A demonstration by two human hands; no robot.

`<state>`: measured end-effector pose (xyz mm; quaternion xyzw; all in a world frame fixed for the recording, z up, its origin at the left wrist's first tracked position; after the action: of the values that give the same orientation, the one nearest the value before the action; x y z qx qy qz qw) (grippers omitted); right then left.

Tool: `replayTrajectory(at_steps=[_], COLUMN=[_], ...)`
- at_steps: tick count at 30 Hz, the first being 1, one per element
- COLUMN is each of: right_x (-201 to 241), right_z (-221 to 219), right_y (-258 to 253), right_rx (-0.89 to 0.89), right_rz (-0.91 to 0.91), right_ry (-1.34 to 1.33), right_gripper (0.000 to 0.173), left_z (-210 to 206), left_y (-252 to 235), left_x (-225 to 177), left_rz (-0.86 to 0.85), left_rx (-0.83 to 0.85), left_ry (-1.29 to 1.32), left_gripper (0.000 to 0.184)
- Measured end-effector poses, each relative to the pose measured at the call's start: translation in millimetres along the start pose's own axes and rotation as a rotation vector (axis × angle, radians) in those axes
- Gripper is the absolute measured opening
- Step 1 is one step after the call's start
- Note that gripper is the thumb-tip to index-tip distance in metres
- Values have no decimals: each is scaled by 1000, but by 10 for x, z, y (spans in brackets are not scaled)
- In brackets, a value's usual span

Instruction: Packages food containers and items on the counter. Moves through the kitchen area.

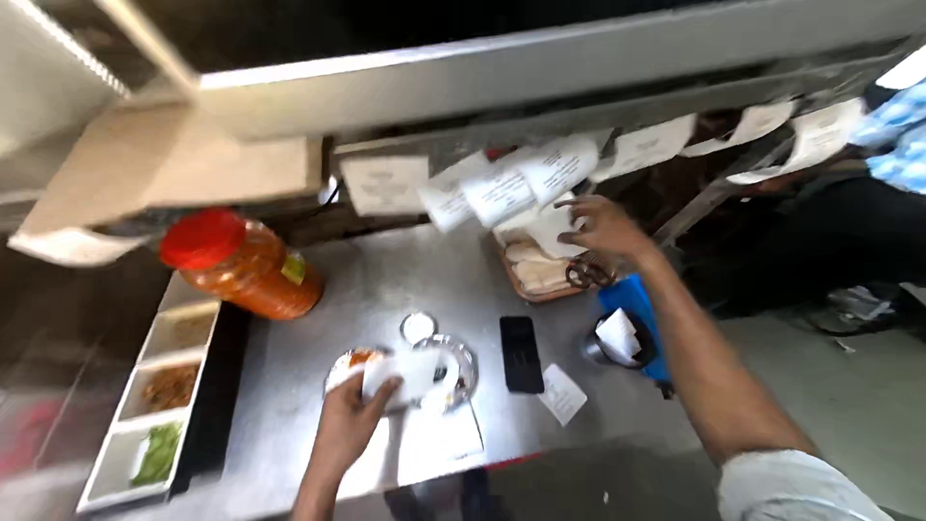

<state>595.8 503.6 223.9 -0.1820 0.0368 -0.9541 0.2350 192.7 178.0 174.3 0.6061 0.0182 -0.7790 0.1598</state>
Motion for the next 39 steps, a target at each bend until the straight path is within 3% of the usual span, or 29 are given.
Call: replayTrajectory(at_steps=[2,4,7,10,13,14,17,20,23,25,27,29,31,34,37,39], right_x=[532,1149,2043,2600,3074,3228,3565,3665,3715,3640,3318,2711,1986,1010,315,71], right_z=[-1,-175,-708,-1271,-1661,-1755,-2025,-2112,-1840,-1667,-1522,-1408,-1183,-887,-895,-1028], right_y=[432,813,1301,1685,1987,2066,2232,2063,1786,1630,1610,1679,1666,1440,848,416], right_rx=[59,169,298,308,174,129,104,161,93,-14,-145,-239,-302,-303,-185,-51], right_rz=[7,-22,-149,-323,-414,-408,-386,-423,-393,-369,-411,-533,-652,-719,-533,-418], right_ry=[-345,-715,-1085,-1050,-874,-806,-713,-760,-844,-806,-634,-405,-154,175,344,376], right_gripper=[41,66,71,61,67,70,80,91,81,74,64,49,32,23,28,31], left_z=[-2,-113,-319,-398,-204,-91,281,681,1052,1206,1101,918,978,1221,1330,1295], left_y=[-35,-66,72,370,724,823,1007,650,-323,-1046,-1512,-1633,-1622,-1332,-687,-196], left_x=[-7,60,166,357,610,664,862,877,812,925,1087,1260,1202,1029,781,683], left_rz=[63,82,159,199,247,218,178,222,108,7,11,23,-18,-131,-170,-232], left_rx=[-72,-94,-44,-45,-106,-111,-159,-47,-70,-91,-34,-25,-98,-192,-204,-207], left_ry=[37,160,410,653,765,743,648,542,466,268,-114,-445,-514,-449,-345,-332], left_gripper=[24,28,32,42,65,62,27,27,38,48,65,86,104,85,57,49])
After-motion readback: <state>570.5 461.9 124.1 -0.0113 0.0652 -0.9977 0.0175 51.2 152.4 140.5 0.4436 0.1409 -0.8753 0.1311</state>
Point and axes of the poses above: each hand's wrist, its own y-axis away from the middle knuckle, its own z-axis out of the back of the hand, x = y × z, the point moved 5 cm from there along -y, towards the middle knuckle, and after that the axes turned 13 degrees about y, right-handed, at the moved point
